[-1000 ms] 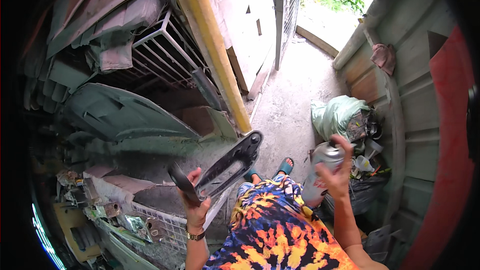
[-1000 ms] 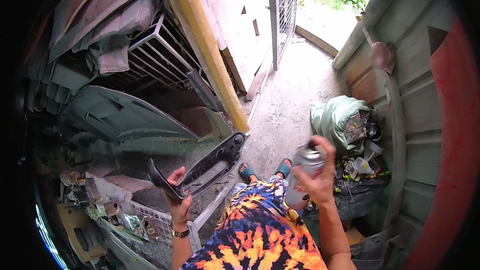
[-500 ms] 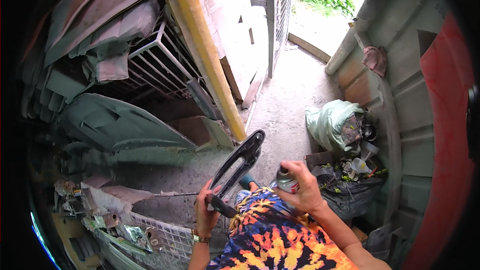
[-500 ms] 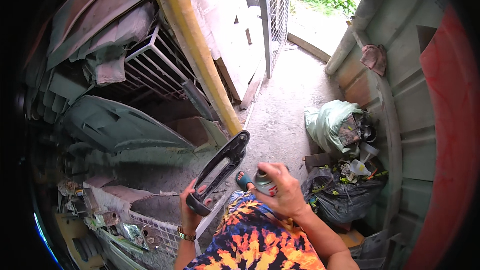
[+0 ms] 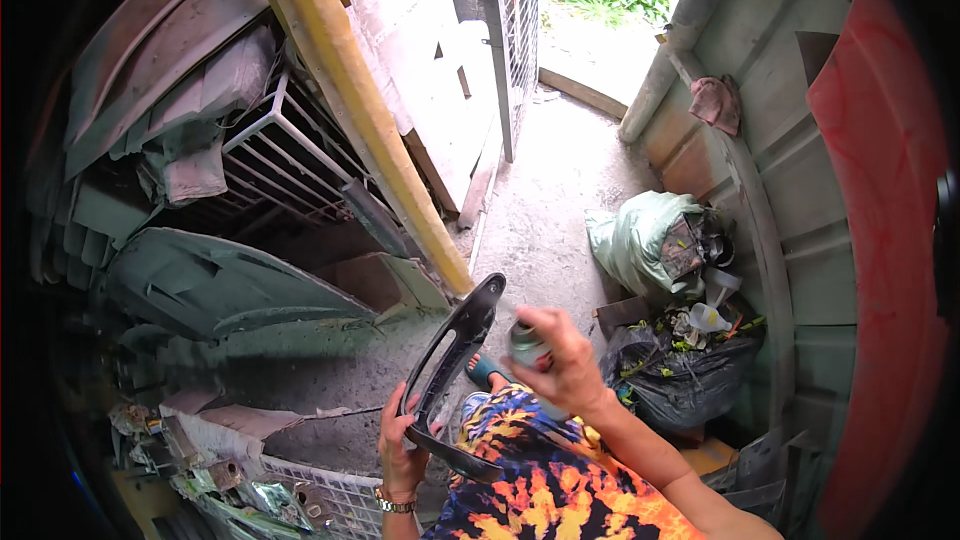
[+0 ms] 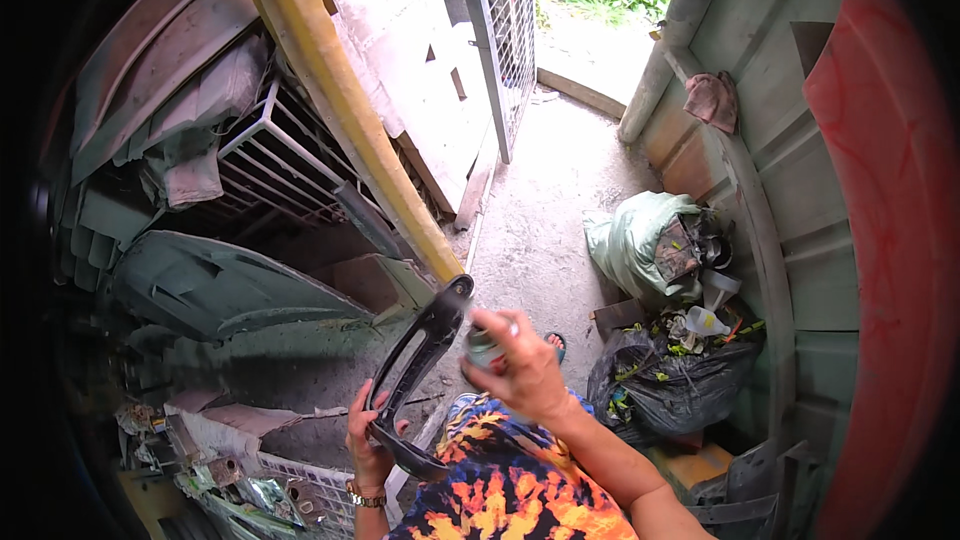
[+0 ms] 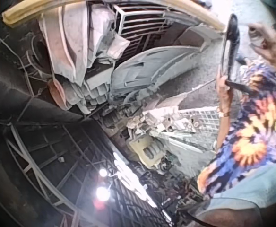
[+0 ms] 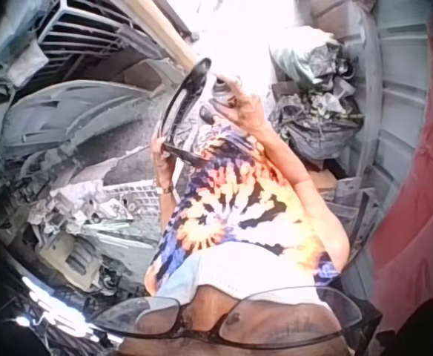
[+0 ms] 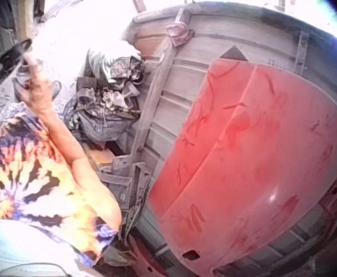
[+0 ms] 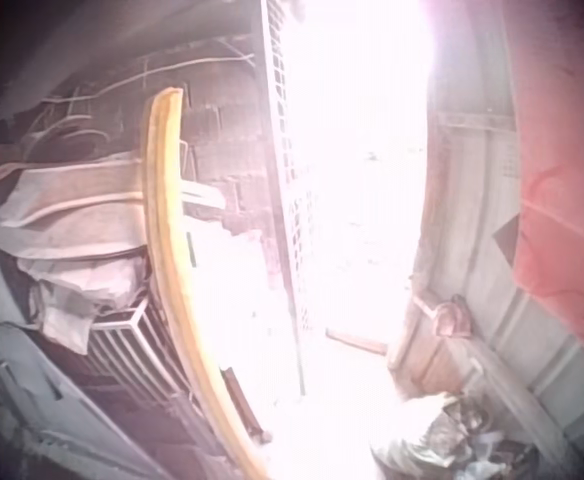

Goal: The person holds a black car mirror housing and spray paints it with a silver can. They rotate the part to cover multiple sides, then set the part down on a workbench.

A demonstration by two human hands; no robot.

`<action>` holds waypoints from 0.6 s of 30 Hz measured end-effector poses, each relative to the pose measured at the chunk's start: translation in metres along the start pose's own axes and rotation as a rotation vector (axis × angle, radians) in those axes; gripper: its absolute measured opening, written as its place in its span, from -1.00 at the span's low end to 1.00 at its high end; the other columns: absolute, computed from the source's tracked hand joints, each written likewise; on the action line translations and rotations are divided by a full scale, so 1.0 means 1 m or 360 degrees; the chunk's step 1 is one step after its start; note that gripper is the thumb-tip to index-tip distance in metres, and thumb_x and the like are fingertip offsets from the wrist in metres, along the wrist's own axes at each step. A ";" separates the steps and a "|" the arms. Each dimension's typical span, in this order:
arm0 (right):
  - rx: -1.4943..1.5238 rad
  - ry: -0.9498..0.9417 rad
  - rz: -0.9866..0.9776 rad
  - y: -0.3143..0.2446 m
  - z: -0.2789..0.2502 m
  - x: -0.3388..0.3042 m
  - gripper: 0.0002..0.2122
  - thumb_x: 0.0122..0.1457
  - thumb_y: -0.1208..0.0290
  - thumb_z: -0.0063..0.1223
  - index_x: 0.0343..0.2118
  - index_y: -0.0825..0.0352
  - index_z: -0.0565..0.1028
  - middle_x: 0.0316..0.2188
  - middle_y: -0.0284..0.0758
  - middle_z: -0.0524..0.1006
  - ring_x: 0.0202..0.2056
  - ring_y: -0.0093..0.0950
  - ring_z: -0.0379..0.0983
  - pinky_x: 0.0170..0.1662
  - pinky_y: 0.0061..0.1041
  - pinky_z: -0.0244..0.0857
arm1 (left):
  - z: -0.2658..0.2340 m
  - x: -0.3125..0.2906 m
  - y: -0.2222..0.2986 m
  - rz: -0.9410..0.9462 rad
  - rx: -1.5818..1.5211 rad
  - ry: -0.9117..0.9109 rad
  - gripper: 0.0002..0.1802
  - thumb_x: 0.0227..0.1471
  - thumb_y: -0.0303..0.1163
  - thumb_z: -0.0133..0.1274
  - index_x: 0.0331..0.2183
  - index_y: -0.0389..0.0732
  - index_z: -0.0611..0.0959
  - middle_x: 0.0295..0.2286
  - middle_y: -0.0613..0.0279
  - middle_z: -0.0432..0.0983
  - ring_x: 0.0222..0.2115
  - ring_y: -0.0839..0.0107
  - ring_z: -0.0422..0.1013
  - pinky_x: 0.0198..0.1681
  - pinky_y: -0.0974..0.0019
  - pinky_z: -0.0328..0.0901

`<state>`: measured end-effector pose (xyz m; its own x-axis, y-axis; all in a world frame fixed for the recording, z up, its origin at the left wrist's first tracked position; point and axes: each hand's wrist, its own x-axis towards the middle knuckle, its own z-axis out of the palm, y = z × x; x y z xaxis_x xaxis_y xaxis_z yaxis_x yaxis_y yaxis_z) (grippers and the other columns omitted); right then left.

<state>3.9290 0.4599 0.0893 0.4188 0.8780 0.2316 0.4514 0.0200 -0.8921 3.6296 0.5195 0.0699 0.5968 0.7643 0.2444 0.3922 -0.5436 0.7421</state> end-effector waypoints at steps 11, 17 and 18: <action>-0.0058 -0.0123 -0.0003 -0.002 -0.003 0.004 -0.37 0.03 0.34 0.46 0.21 0.11 0.45 -0.08 -0.10 0.53 -0.20 -0.13 0.61 -0.14 -0.24 0.51 | -0.001 0.000 0.004 -0.0032 -0.0103 -0.0066 -0.33 -0.02 -0.48 0.42 0.01 -0.05 0.36 0.25 -0.23 0.30 0.05 -0.14 0.53 -0.04 0.03 0.56; 0.0127 -0.0755 -0.0070 -0.035 0.002 -0.010 -0.31 0.02 0.28 0.44 0.27 0.05 0.41 -0.06 -0.16 0.49 -0.20 -0.13 0.61 -0.20 -0.24 0.53 | -0.002 0.001 0.004 -0.0022 -0.0138 -0.0077 -0.29 -0.05 -0.57 0.41 0.05 -0.03 0.37 0.25 -0.26 0.28 0.06 -0.15 0.52 -0.05 0.01 0.57; 0.0115 -0.0782 -0.0055 -0.035 0.001 -0.012 -0.30 0.02 0.28 0.44 0.27 0.04 0.40 -0.06 -0.17 0.49 -0.20 -0.14 0.61 -0.21 -0.24 0.53 | -0.002 0.002 0.005 -0.0025 -0.0140 -0.0069 -0.29 -0.05 -0.57 0.41 0.04 -0.04 0.37 0.24 -0.26 0.29 0.05 -0.14 0.53 -0.05 0.01 0.57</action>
<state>3.9074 0.4491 0.1174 -0.0240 0.9975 0.0666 0.3952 0.0706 -0.9159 3.6318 0.5192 0.0756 0.6215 0.7557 0.2065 0.3397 -0.4976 0.7981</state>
